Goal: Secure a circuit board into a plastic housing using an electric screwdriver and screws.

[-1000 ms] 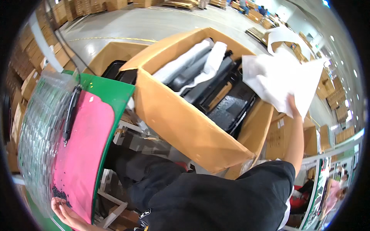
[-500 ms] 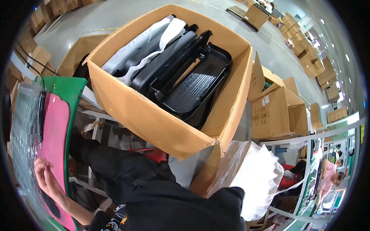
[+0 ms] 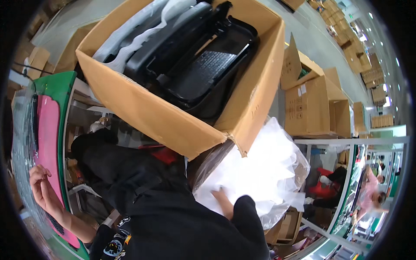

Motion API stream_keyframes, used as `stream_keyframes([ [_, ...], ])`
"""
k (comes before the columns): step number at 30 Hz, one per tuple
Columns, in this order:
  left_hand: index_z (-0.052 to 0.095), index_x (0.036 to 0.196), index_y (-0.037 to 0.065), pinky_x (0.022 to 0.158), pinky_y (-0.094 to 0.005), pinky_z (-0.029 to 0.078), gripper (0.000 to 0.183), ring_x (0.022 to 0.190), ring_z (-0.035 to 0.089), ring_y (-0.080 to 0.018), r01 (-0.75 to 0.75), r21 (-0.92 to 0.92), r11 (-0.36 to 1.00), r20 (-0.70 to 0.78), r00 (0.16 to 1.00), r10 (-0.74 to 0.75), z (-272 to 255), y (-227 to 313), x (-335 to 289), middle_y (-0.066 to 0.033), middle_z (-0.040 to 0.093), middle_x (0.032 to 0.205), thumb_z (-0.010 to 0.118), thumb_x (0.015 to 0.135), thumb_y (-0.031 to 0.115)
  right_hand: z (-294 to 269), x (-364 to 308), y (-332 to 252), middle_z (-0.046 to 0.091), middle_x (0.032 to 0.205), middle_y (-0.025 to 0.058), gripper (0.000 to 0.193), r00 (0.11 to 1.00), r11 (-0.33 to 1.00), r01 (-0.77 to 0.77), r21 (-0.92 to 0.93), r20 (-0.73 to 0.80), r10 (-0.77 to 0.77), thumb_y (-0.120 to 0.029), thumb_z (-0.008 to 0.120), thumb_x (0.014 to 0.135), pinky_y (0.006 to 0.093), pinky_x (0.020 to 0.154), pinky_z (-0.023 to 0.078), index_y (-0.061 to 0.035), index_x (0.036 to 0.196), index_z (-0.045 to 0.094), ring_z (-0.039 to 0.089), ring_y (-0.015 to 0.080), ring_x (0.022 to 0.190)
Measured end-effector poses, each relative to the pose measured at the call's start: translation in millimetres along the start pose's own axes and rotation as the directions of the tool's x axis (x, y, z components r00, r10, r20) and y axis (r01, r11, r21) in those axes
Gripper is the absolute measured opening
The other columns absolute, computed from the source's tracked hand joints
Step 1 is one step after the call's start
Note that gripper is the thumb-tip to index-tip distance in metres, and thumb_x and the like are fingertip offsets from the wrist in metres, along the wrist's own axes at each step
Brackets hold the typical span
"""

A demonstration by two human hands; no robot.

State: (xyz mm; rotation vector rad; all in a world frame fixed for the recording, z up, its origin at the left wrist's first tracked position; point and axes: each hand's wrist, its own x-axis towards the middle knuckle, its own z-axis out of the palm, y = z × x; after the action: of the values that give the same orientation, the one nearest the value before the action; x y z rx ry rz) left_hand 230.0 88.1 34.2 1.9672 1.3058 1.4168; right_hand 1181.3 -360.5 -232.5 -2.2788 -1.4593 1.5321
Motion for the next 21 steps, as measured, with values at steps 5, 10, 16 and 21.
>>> stream_keyframes([
  [5, 0.050, 0.104, -0.001, 0.082, -0.0356, 0.038, 0.017, 0.094, 0.042, -0.0228, 0.015, 0.017, 1.000, -0.010, 1.000, -0.015, -29.7, -30.2, -26.9, -0.0125, 0.043, 0.101, 0.048, 0.093, 0.012, 220.7, 190.3, -335.4, 0.066, 0.121, 0.0134, 0.043, 0.965, 0.991, -0.082, -0.110, 0.238, 0.107, -0.024, 0.066, 0.088, 0.0387, 0.096, 0.049, -0.0015, 0.124, 0.062, 0.061, 0.0282, 0.111],
  [10, 0.052, 0.100, -0.001, 0.079, -0.0355, 0.039, 0.019, 0.090, 0.044, -0.0239, -0.003, 0.051, 0.999, -0.040, 0.999, 0.006, -38.4, -38.0, -36.7, -0.0127, 0.046, 0.100, 0.052, 0.093, 0.017, 318.6, 228.3, -412.5, 0.067, 0.119, 0.0130, 0.042, 0.889, 0.976, -0.115, -0.185, 0.418, 0.185, -0.025, 0.065, 0.088, 0.0393, 0.095, 0.050, -0.0026, 0.124, 0.063, 0.062, 0.0287, 0.110],
  [16, 0.052, 0.096, -0.002, 0.079, -0.0349, 0.040, 0.019, 0.088, 0.046, -0.0234, 0.053, 0.130, 0.990, -0.131, 0.991, -0.036, -38.5, -16.3, -51.5, -0.0121, 0.047, 0.095, 0.055, 0.090, 0.016, 39.5, 117.1, -739.5, 0.064, 0.073, 0.0108, 0.020, 0.490, 0.662, 0.723, 0.197, 0.530, -0.692, -0.017, 0.049, 0.099, 0.0350, 0.069, 0.051, -0.0013, 0.096, 0.061, 0.067, 0.0241, 0.078],
  [21, 0.054, 0.093, -0.002, 0.079, -0.0342, 0.040, 0.017, 0.090, 0.048, -0.0242, 0.092, 0.172, 0.981, -0.223, 0.973, -0.052, -54.3, -20.2, -68.3, -0.0122, 0.048, 0.094, 0.056, 0.089, 0.015, -45.3, 269.8, -807.8, 0.070, 0.086, 0.0224, 0.030, 0.668, 0.694, 0.159, -0.702, -0.441, -0.599, -0.026, 0.063, 0.088, 0.0456, 0.074, 0.057, 0.0024, 0.099, 0.064, 0.071, 0.0367, 0.081],
])
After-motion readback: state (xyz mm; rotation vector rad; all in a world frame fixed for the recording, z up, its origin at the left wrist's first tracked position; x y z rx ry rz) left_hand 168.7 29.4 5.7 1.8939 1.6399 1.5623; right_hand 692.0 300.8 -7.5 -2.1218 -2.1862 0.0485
